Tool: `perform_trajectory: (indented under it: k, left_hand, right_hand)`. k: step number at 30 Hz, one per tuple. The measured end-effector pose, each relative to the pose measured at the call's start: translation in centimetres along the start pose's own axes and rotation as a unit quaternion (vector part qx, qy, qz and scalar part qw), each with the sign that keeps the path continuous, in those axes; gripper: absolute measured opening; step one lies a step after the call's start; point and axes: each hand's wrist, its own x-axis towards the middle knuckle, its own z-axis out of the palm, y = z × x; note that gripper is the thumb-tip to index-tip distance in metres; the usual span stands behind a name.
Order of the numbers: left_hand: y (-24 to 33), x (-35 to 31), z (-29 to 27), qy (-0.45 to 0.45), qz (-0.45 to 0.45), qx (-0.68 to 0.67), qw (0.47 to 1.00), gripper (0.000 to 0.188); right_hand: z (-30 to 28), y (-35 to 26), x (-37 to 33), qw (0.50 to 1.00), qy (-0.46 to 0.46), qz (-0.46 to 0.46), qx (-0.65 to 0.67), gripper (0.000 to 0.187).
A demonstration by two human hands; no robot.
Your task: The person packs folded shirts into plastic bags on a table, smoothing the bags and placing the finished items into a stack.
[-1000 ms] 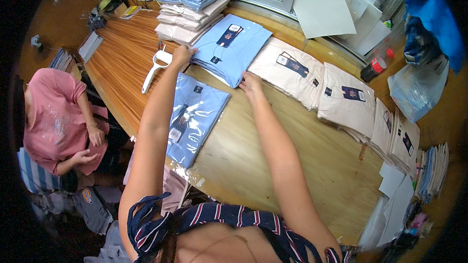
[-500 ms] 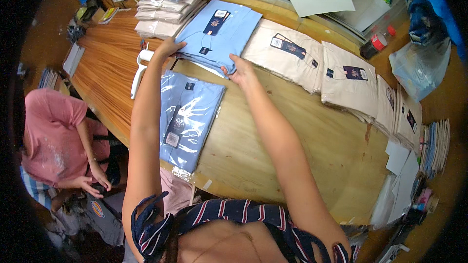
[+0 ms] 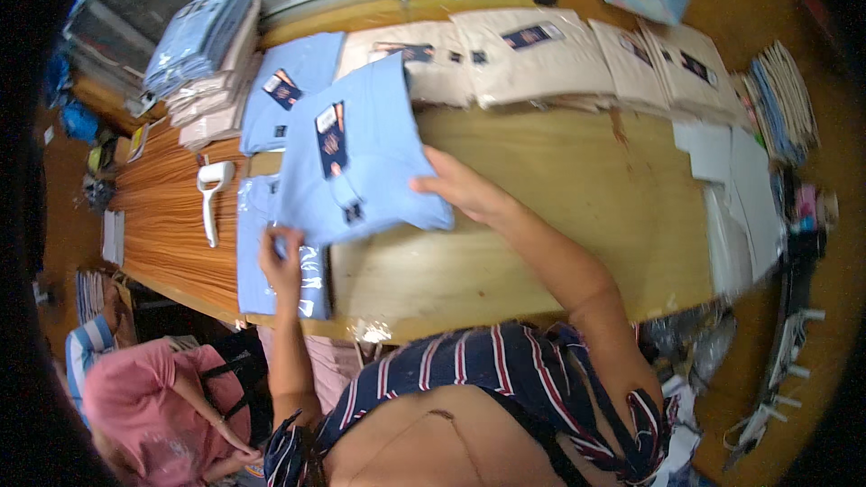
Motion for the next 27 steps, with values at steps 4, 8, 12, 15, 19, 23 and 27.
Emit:
perform_trajectory:
  k: [4,8,12,15,19,23,27]
  left_hand:
    - [5.3,-12.2,8.0,-0.176,-0.040,-0.098,0.979,0.017]
    - [9.6,-17.9,13.7,-0.377,-0.020,-0.163,0.912,0.027]
    - [14.2,-16.2,14.3,-0.590,0.027,-0.050,0.805,0.034]
    - [18.6,-15.2,17.5,-0.514,-0.004,0.209,0.832,0.043]
    - [21.8,-16.8,24.9,-0.373,0.252,0.166,0.877,0.052]
    - [20.6,-17.7,28.9,-0.387,0.290,0.284,0.828,0.053]
    - [20.6,-17.7,28.9,-0.400,0.277,0.254,0.836,0.051]
  right_hand:
    - [-6.3,2.8,-16.3,0.988,0.110,0.105,-0.030,0.055]
    - [-11.3,5.2,-28.2,0.945,0.263,0.169,-0.092,0.049]
    - [-14.8,5.5,-35.4,0.906,0.288,0.225,-0.211,0.049]
    - [-13.0,1.1,-33.9,0.681,0.409,0.123,-0.595,0.050]
    - [-15.9,2.1,-33.4,0.723,0.265,-0.075,-0.633,0.045]
    - [-27.6,-0.2,-37.3,0.543,0.549,-0.090,-0.629,0.023]
    - [-30.6,-5.1,-41.6,0.505,0.545,0.153,-0.652,0.034]
